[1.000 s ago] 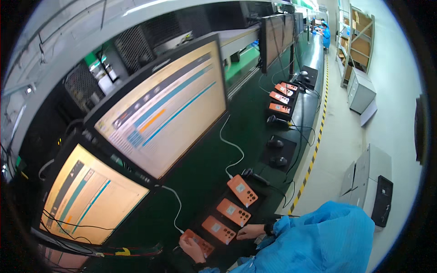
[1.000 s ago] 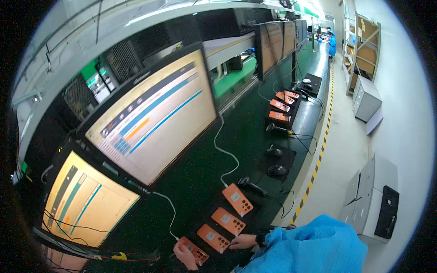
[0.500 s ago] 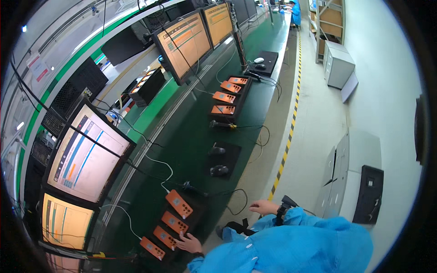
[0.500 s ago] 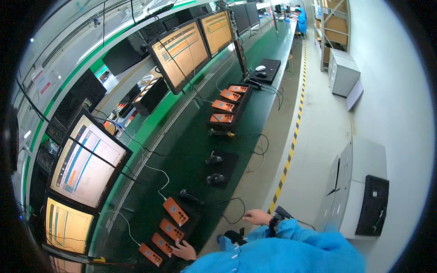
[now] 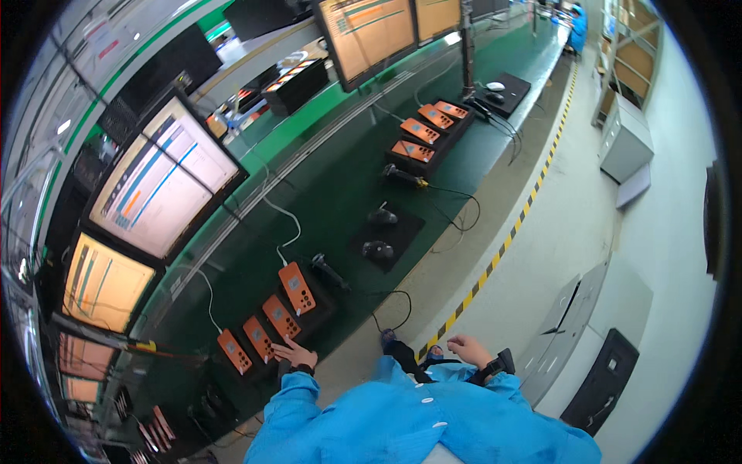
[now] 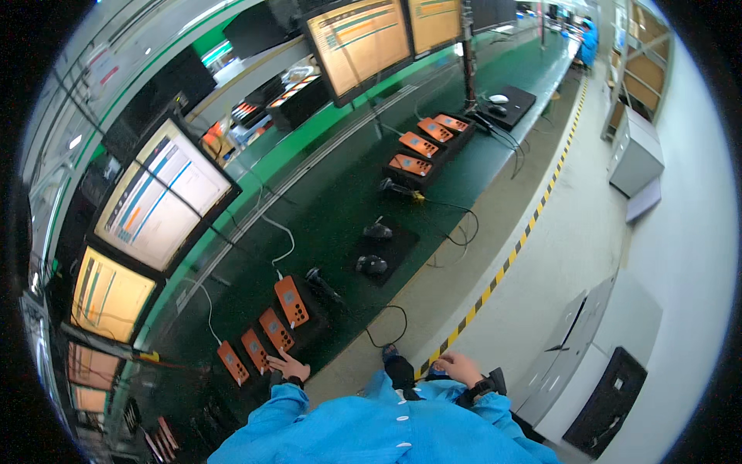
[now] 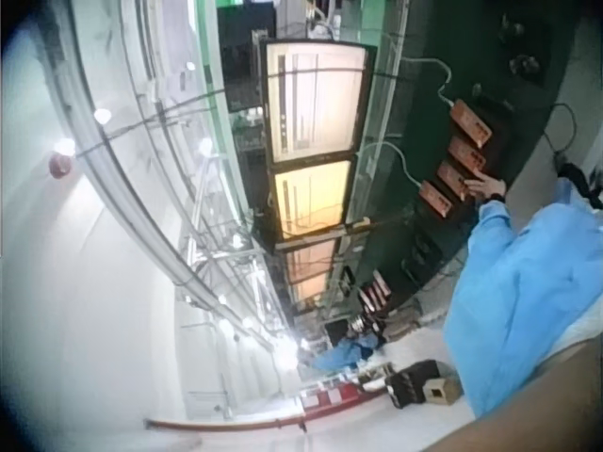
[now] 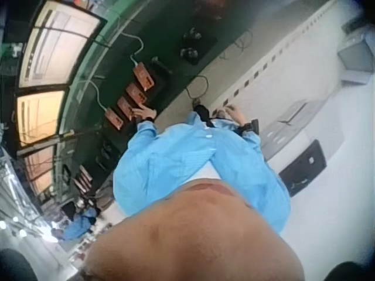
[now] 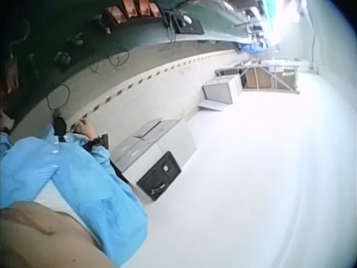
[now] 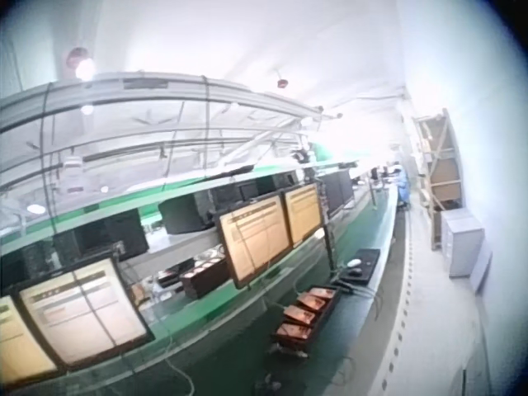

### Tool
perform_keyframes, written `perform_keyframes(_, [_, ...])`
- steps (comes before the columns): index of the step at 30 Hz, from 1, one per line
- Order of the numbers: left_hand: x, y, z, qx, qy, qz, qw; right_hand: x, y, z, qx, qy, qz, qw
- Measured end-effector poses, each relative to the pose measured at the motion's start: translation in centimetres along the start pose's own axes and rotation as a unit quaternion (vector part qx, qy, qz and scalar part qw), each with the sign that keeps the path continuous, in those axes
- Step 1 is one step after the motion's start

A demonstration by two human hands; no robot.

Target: Scanning barcodes on multiple smartphones and connecting them to charging cables at a factory workstation.

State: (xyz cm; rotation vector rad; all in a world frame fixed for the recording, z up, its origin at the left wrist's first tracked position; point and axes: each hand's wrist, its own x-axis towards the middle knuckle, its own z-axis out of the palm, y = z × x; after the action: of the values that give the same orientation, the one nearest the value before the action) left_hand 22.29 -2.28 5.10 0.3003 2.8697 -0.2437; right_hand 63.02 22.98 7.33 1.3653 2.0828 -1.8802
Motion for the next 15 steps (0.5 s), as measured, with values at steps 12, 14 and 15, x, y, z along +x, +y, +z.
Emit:
perform_keyframes(12, [-8.7, -0.9, -15.4, -0.471, 0.151, 0.122, 0.861, -0.2, -23.5, -2.7, -0.141, -0.196, -0.299, 0.923])
perform_keyframes(14, [-13.1, -3.2, -24.1, -0.502, 0.328, 0.151, 0.786, -3.2, -33.6, -4.6, -0.095, -0.149, -0.482, 0.858])
perform_keyframes(15, [-14.5, -4.7, -27.4, -0.545, 0.39, 0.161, 0.725, -4.4, -36.5, -4.5, -0.038, -0.11, -0.583, 0.804])
